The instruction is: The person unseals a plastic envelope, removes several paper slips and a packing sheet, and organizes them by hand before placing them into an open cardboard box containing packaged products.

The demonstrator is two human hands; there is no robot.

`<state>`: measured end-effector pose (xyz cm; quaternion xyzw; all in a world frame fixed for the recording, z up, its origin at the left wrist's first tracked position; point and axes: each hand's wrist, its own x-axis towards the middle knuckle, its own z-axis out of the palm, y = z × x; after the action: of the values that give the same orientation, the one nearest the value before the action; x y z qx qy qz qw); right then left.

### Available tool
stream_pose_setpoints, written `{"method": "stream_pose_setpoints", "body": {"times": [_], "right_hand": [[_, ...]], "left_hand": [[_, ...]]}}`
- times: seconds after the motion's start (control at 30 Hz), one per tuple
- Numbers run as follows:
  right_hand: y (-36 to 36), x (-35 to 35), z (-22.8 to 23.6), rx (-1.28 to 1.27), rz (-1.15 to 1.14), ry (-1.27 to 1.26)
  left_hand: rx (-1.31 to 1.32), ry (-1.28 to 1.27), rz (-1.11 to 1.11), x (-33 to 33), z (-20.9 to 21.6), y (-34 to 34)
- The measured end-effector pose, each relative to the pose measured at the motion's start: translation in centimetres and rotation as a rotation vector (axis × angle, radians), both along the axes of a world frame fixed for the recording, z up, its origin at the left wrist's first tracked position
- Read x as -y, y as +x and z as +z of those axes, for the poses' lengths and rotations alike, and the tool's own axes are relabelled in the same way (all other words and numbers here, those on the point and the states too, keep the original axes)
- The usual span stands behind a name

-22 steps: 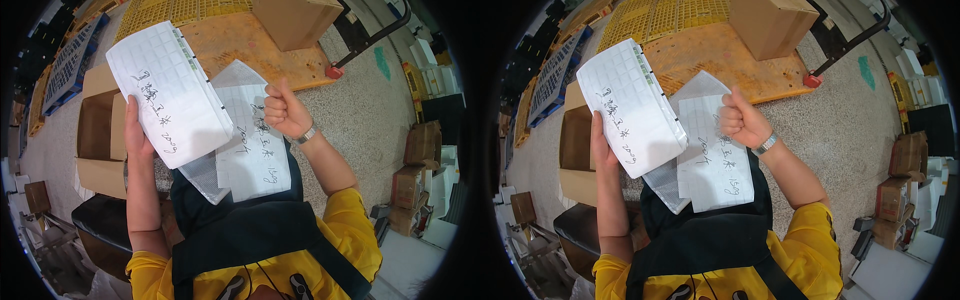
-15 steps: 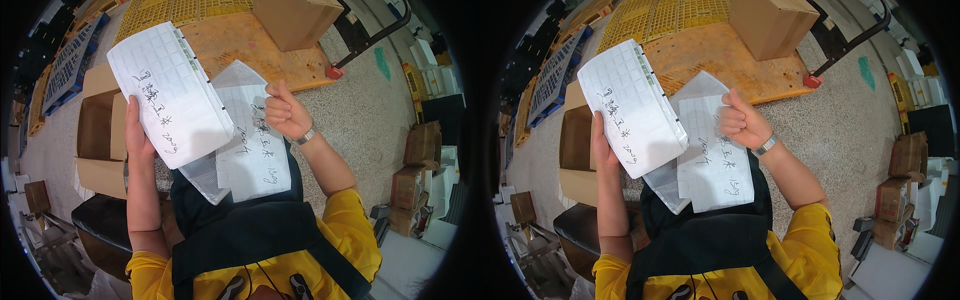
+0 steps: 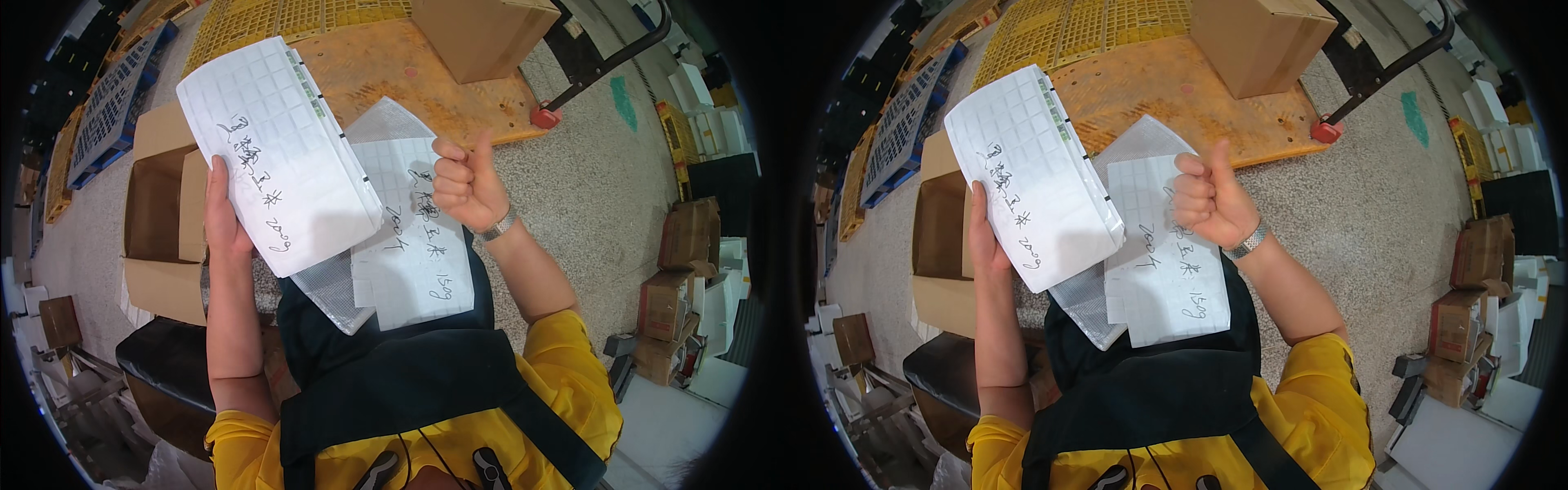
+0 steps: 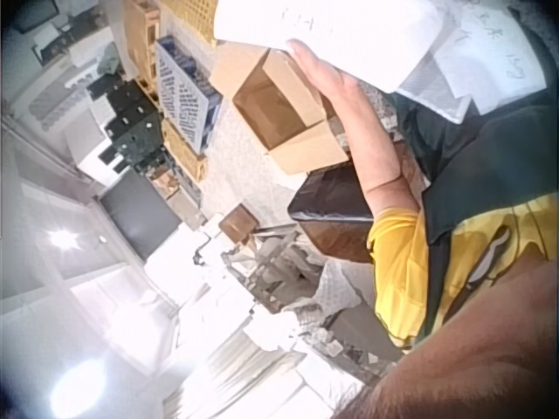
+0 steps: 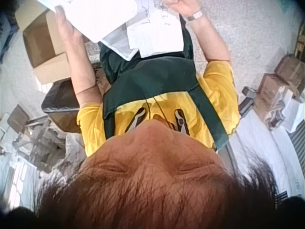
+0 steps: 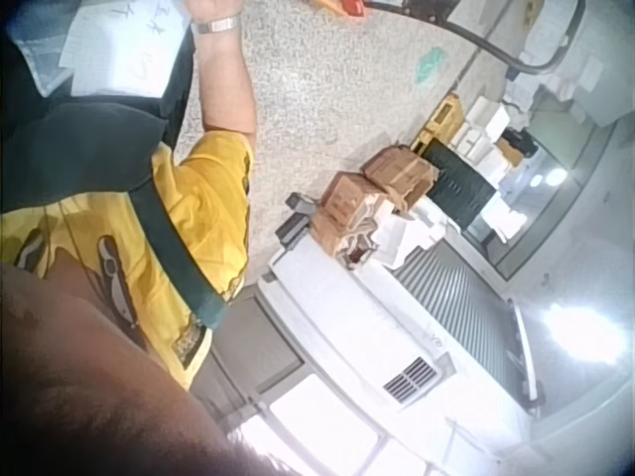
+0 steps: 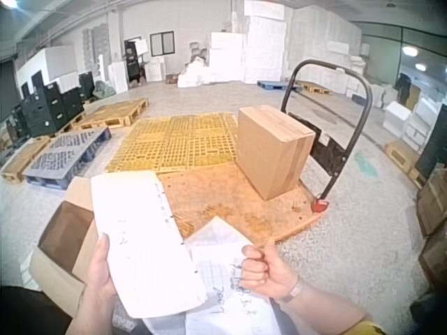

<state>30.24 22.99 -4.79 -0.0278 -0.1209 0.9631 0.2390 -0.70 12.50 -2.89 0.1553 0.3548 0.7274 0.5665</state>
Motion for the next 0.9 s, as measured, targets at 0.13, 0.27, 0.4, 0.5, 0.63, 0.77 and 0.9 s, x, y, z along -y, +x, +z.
{"method": "stream_pose_setpoints", "body": {"times": [0.13,0.27,0.4,0.5,0.63,0.77,0.9], "right_hand": [[-0.3,0.2,0.1,-0.127,0.048,0.021],[-0.5,0.5,0.8,-0.121,0.048,-0.001],[-0.8,0.4,1.3,-0.067,-0.007,-0.022],[-1.0,0.1,1.5,-0.049,-0.043,-0.005],[-1.9,0.0,1.9,-0.074,-0.05,0.035],[-3.6,1.1,2.3,0.026,-0.028,-0.031],[-5.3,2.1,2.2,0.032,0.048,-0.027]], "left_hand": [[-0.003,-0.014,0.009,0.0,0.0,0.0],[0.067,-0.051,-0.074,0.4,0.0,0.9],[-0.048,-0.128,-0.199,1.3,-1.4,4.1],[-0.747,-0.372,-0.366,2.0,-4.9,4.8],[-1.691,-0.546,-0.61,1.6,-1.2,5.7],[-1.901,-0.077,-0.118,1.5,0.9,5.9],[-1.731,0.366,0.082,-0.2,3.8,9.1]]}}
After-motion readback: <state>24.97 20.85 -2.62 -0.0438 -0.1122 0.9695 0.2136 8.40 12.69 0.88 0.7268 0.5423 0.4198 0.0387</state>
